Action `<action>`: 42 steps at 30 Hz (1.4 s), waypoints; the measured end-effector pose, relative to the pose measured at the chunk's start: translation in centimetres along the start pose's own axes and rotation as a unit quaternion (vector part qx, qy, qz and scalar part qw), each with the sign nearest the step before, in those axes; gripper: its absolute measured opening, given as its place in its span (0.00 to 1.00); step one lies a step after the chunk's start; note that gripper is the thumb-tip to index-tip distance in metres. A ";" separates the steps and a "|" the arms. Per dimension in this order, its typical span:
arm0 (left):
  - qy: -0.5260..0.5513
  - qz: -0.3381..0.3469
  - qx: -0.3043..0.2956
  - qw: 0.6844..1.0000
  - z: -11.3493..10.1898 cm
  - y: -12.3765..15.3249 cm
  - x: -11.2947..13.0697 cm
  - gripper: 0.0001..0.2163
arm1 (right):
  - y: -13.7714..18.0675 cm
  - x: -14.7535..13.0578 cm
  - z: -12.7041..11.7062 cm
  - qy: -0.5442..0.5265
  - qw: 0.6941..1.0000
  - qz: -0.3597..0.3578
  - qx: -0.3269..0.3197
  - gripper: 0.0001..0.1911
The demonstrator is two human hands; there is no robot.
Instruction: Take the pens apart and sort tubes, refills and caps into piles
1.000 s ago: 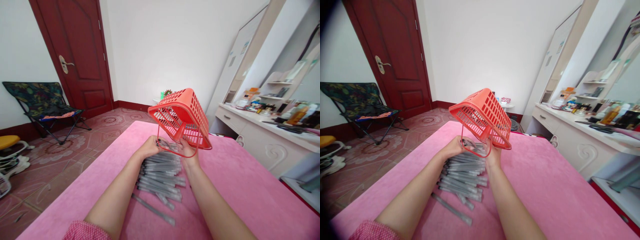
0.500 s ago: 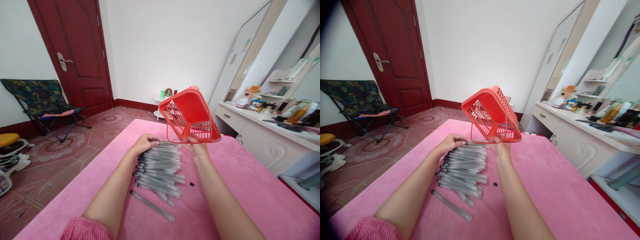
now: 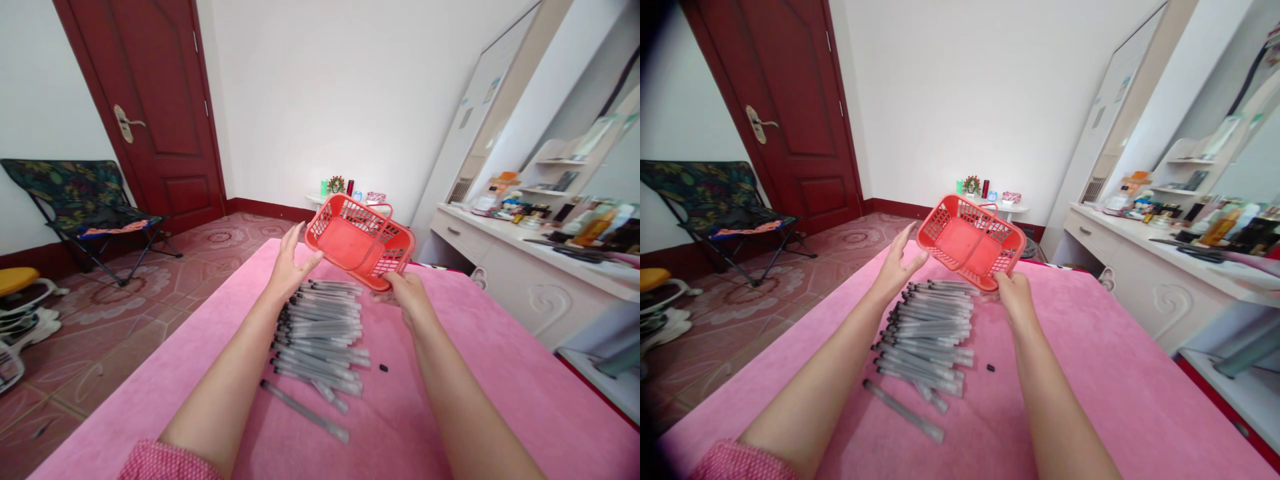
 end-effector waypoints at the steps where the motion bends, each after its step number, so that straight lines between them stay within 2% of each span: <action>1: -0.027 0.020 -0.001 0.999 0.0 0.0 0.7 0.34 | 0.1 -0.3 0.3 0.031 0.999 -0.011 -0.008 0.05; 5: -0.118 0.071 -0.002 0.990 -0.4 -0.1 3.1 0.35 | 0.4 -1.2 0.8 0.138 0.988 -0.064 -0.033 0.08; 9: -0.199 0.137 0.051 0.969 -1.4 0.6 7.5 0.37 | 0.4 -2.2 0.6 0.230 0.966 -0.117 -0.036 0.11; 12: -0.224 0.193 0.056 0.954 -0.5 1.8 11.0 0.38 | 0.6 -2.5 0.8 0.300 0.943 -0.141 -0.038 0.13; 15: -0.242 0.204 0.050 0.947 0.5 2.3 11.7 0.36 | 0.6 -2.5 1.1 0.321 0.934 -0.146 -0.049 0.14; 18: -0.231 0.161 0.077 0.956 -0.2 1.5 9.0 0.32 | 0.5 -2.5 1.2 0.305 0.939 -0.145 -0.059 0.13; 22: -0.125 0.013 0.177 0.976 -4.0 -0.2 2.4 0.27 | 0.7 -3.0 1.0 0.225 0.966 -0.118 -0.054 0.10; 24: -0.008 -0.070 0.162 0.984 -4.4 -0.7 -0.8 0.28 | 1.1 -3.1 1.3 0.175 0.979 -0.093 -0.056 0.10; 26: 0.134 -0.157 0.093 0.974 -3.0 -0.7 -3.2 0.27 | 1.6 -3.0 1.9 0.152 0.984 -0.069 -0.068 0.09; 28: 0.236 -0.218 0.037 0.946 -1.4 -0.2 -4.1 0.24 | 2.0 -3.0 2.5 0.154 0.983 -0.059 -0.081 0.08; 29: 0.265 -0.233 0.027 0.935 -1.0 0.0 -4.2 0.23 | 2.1 -3.1 2.6 0.158 0.982 -0.062 -0.084 0.08; 36: 0.338 -0.278 0.064 0.897 -1.1 0.3 -5.1 0.21 | 1.9 -3.2 2.8 0.195 0.968 -0.134 -0.087 0.12; 38: 0.353 -0.289 0.060 0.888 -1.1 0.3 -5.9 0.21 | 1.8 -2.3 2.9 0.199 0.969 -0.120 -0.089 0.11; 40: 0.365 -0.304 0.042 0.879 -0.7 0.6 -7.1 0.21 | 1.6 -1.3 2.5 0.186 0.976 -0.076 -0.082 0.09; 42: 0.375 -0.326 0.021 0.868 -0.1 1.2 -8.9 0.20 | 1.5 -1.1 1.4 0.178 0.981 -0.040 -0.070 0.14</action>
Point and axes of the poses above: each hand's wrist, its own y-axis away from the middle knuckle, its own z-axis out of the palm, x = y × z, the point moved 9 cm from there along -y, towards the middle knuckle, and after that the axes turned 13 degrees about -y, right-handed, at the moved point
